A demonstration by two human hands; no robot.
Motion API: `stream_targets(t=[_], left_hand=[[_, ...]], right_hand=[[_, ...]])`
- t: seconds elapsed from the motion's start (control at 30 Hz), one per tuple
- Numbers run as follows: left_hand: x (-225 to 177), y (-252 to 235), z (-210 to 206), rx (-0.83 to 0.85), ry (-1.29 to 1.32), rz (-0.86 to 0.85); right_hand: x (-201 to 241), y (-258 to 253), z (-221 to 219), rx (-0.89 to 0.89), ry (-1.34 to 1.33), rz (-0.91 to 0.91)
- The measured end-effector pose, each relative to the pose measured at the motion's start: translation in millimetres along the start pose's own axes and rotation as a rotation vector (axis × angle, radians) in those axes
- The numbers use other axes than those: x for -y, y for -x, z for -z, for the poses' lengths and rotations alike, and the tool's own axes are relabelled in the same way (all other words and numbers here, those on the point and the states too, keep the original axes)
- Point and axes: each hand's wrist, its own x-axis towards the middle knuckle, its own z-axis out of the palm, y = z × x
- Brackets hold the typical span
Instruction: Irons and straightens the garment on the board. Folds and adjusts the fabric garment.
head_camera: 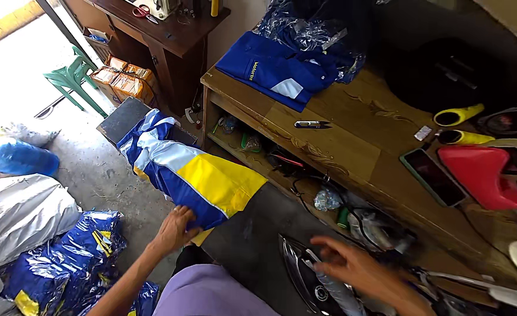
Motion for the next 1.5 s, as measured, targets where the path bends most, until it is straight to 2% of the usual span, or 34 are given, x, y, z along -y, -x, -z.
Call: stream_targets(t=[0.1,0.17,0.3,0.33,0.37,0.47,0.53,0.63,0.77,0.87,0.9,0.93,1.07,1.13,1.2,1.33,1.5], left_hand=[[-4.2,34.8,-32.2,-0.092,-0.030,0.072],[-16.8,38.3,-46.5,-0.133,-0.076,0.087],[-61.9,40.9,-54.8,0.083,-0.070,0.224],[-69.3,43.2,-61.5,0.080,-0.059,0.219],[-72.8,45.0,-67.2,0.035,-0.049,0.217],[-58.1,39.4,-71.3,-0.304,-0.108,0.174],[-44.7,34.3,-67.1,-0.343,-0.172,0.177],[-50.6,31.3,-61.6,-0.197,-0.231,0.176],[-95.5,35.9,-60.8,0.126,-0.105,0.346],[-101.3,37.7,-70.9,0.392,0.019,0.154],[-100.6,34.1,-70.4,0.430,0.041,0.059],[-99.3,29.7,-67.9,0.382,0.068,-0.011],[-74.8,-18.4,-32.2,-0.201,-0.023,-0.087],[-48.7,-51.7,-13.0,-0.328,-0.105,-0.046],[-21.9,-81.5,-1.9,-0.365,-0.191,-0.019],[21.1,-115.8,9.1,-0.233,-0.296,-0.002],[57.9,-123.6,18.9,-0.198,-0.359,-0.062]], right_hand=[[-2.2,31.0,-32.3,0.009,0.032,-0.047],[0.4,33.8,-49.4,-0.093,0.037,-0.052],[-0.8,28.6,-60.4,-0.190,0.070,-0.006],[-2.4,28.4,-61.4,-0.200,0.077,0.016],[-3.5,28.1,-62.2,-0.212,0.081,0.040],[-6.7,26.7,-68.6,-0.274,0.072,0.091],[-10.2,26.5,-73.0,-0.314,0.068,0.116],[-10.7,24.6,-72.4,-0.320,0.086,0.127],[-10.0,25.7,-72.8,-0.350,0.078,0.139],[-9.8,27.6,-73.4,-0.379,0.065,0.151],[-10.7,27.3,-73.2,-0.374,0.082,0.146],[-12.2,26.0,-72.9,-0.361,0.099,0.138],[-2.9,11.3,-64.6,-0.344,0.133,0.135],[18.1,-1.2,-56.0,-0.391,0.144,0.189],[50.3,-18.6,-40.1,-0.395,0.149,0.233],[117.6,-71.9,-10.1,-0.294,0.178,0.300],[158.9,-135.5,-20.7,-0.120,0.319,0.405]])
